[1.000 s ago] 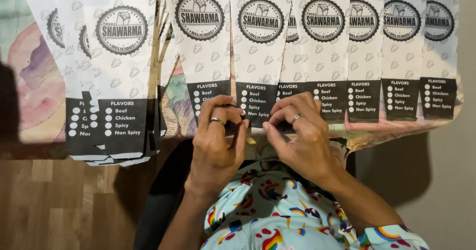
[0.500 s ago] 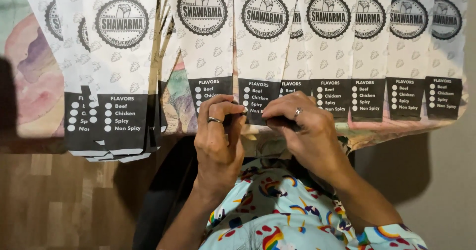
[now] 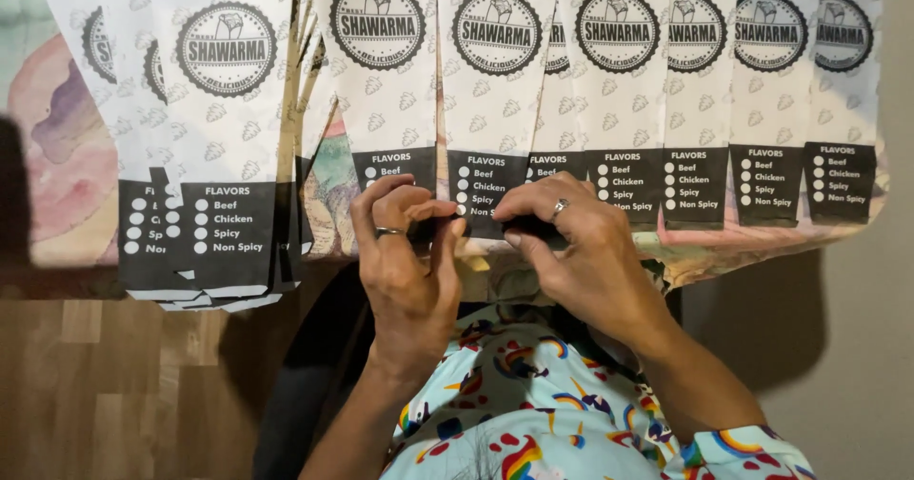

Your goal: Applying glue to the edges of paper bags and folding them to seal the bottom.

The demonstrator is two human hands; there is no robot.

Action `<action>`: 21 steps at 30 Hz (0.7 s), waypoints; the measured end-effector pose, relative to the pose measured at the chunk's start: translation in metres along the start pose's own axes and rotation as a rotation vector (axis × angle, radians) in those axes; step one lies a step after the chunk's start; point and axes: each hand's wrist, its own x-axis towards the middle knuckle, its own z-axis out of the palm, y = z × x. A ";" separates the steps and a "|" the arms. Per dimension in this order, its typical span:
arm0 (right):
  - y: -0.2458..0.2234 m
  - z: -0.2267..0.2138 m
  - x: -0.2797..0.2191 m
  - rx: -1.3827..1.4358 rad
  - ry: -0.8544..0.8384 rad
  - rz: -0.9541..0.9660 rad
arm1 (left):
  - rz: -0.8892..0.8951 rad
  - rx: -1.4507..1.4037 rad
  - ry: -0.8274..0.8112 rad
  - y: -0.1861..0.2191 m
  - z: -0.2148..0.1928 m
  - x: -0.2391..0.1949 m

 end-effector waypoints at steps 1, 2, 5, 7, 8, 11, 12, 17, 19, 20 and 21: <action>-0.001 0.002 0.001 0.000 0.002 0.000 | 0.002 0.000 -0.001 0.001 0.000 0.000; -0.002 0.003 0.002 -0.031 -0.009 0.023 | -0.005 -0.014 0.000 0.002 0.000 -0.001; 0.003 0.016 0.002 -0.105 0.016 0.018 | 0.021 -0.010 0.007 0.002 0.000 -0.001; 0.005 0.018 0.003 -0.145 0.046 -0.008 | 0.045 0.010 0.011 0.001 0.000 -0.001; 0.004 0.014 0.003 -0.090 0.026 -0.002 | 0.054 0.022 0.015 0.001 -0.001 -0.001; 0.003 0.006 0.004 -0.031 -0.005 0.006 | 0.079 0.025 0.011 -0.001 -0.001 -0.001; 0.003 0.003 0.003 -0.021 -0.020 0.012 | 0.088 0.019 0.001 -0.001 -0.001 -0.002; -0.004 -0.015 -0.001 0.101 0.091 -0.043 | 0.239 0.125 -0.012 -0.008 0.000 -0.012; 0.003 -0.022 -0.009 0.127 0.160 -0.029 | 0.356 0.196 -0.015 -0.013 0.003 -0.018; 0.012 -0.026 -0.015 0.046 0.197 -0.044 | 0.408 0.155 -0.012 -0.011 0.003 -0.019; 0.021 -0.031 -0.020 -0.035 0.234 -0.065 | 0.461 0.114 -0.004 -0.010 0.005 -0.018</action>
